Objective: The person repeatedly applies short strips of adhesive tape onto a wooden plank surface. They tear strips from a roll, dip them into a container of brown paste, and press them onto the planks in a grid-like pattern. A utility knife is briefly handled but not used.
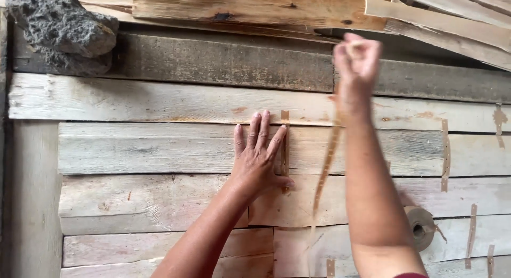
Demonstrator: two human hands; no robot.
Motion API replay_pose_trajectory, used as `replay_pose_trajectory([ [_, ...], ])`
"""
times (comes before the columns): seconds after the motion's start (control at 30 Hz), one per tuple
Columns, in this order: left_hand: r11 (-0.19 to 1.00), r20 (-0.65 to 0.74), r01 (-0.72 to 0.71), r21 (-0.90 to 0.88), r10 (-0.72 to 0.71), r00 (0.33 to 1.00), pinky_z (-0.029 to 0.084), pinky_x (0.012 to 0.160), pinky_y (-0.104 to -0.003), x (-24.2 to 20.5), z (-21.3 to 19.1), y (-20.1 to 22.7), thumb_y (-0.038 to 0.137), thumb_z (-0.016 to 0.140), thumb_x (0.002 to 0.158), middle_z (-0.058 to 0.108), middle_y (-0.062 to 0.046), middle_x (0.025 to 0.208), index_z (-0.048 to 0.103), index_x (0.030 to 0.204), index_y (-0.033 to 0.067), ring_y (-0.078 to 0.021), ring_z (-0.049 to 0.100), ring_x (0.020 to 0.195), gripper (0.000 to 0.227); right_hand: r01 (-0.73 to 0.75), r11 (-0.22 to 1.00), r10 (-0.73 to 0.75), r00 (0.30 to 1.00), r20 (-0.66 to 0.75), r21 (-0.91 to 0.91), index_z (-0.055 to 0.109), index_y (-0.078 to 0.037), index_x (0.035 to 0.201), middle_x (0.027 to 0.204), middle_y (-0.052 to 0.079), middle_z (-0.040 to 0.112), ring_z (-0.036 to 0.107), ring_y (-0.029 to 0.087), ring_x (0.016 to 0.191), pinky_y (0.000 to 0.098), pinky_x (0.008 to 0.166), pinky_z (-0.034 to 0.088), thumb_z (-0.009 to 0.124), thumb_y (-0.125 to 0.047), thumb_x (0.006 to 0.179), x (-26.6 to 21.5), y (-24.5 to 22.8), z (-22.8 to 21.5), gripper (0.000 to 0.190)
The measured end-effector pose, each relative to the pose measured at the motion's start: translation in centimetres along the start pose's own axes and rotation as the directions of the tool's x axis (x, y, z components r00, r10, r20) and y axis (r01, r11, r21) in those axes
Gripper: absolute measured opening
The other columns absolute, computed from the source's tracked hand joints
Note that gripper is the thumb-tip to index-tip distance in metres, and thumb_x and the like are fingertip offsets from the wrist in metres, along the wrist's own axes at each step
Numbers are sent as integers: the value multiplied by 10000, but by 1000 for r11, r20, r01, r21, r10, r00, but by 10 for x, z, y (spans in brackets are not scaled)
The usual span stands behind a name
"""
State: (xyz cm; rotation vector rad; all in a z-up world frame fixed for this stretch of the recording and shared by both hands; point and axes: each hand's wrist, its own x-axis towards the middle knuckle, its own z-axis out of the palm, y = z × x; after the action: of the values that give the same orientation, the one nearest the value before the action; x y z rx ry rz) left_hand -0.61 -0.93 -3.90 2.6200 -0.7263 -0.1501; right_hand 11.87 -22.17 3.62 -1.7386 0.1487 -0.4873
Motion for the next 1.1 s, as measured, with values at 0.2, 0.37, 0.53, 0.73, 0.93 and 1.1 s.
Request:
replay_pose_trajectory([
  [0.2, 993, 312, 101, -67, -75, 947, -18, 1186, -681, 6, -48, 14, 746, 855, 550, -50, -211, 1690, 231, 1602, 231, -376, -53, 1557, 1328, 373, 661, -116, 908, 403, -651, 534, -78, 1063, 1571, 213, 390, 272, 539, 1463, 660, 1193, 229, 898, -629, 669, -64, 36, -25, 769],
  [0.37, 994, 327, 89, -61, -64, 943, 9, 1180, -696, 7, -52, 15, 702, 872, 576, -48, -210, 1690, 183, 1619, 250, -401, -51, 1550, 1329, 223, 662, 90, 924, 372, -715, 495, -105, 1098, 1645, 196, 239, 85, 512, 1520, 771, 1159, 138, 858, -687, 699, -71, 29, -9, 794],
  [0.53, 994, 335, 87, -63, -61, 940, 11, 1175, -702, 8, -47, 12, 708, 870, 575, -45, -209, 1690, 163, 1625, 245, -408, -54, 1548, 1348, 166, 591, 226, 905, 360, -789, 530, -93, 1088, 1673, 200, 181, 43, 483, 1532, 809, 1123, 179, 892, -668, 663, -64, 2, 2, 801],
  [0.73, 996, 325, 73, -52, -52, 944, 10, 1175, -703, 7, -48, 12, 724, 856, 581, -50, -198, 1692, 171, 1627, 249, -411, -57, 1547, 1338, 132, 621, 258, 896, 361, -773, 483, -98, 1088, 1688, 195, 117, 32, 477, 1543, 805, 1140, 151, 878, -645, 705, -64, 14, 0, 775],
  [0.93, 997, 330, 78, -16, -68, 941, 25, 1178, -701, 7, -47, 14, 736, 849, 568, -41, -195, 1695, 189, 1623, 250, -404, -46, 1551, 1336, 67, 609, 242, 933, 266, -790, 500, -142, 1033, 1626, 142, 279, 166, 437, 1530, 717, 1167, 224, 876, -722, 633, -63, 25, -1, 798],
  [1.1, 996, 314, 85, -24, -73, 947, 14, 1186, -689, 7, -46, 14, 730, 856, 555, -47, -188, 1698, 198, 1618, 239, -391, -51, 1555, 1344, 180, 648, -22, 976, 218, -740, 513, -147, 999, 1506, 141, 418, 365, 467, 1424, 624, 1158, 307, 849, -681, 755, -60, 61, -14, 676],
])
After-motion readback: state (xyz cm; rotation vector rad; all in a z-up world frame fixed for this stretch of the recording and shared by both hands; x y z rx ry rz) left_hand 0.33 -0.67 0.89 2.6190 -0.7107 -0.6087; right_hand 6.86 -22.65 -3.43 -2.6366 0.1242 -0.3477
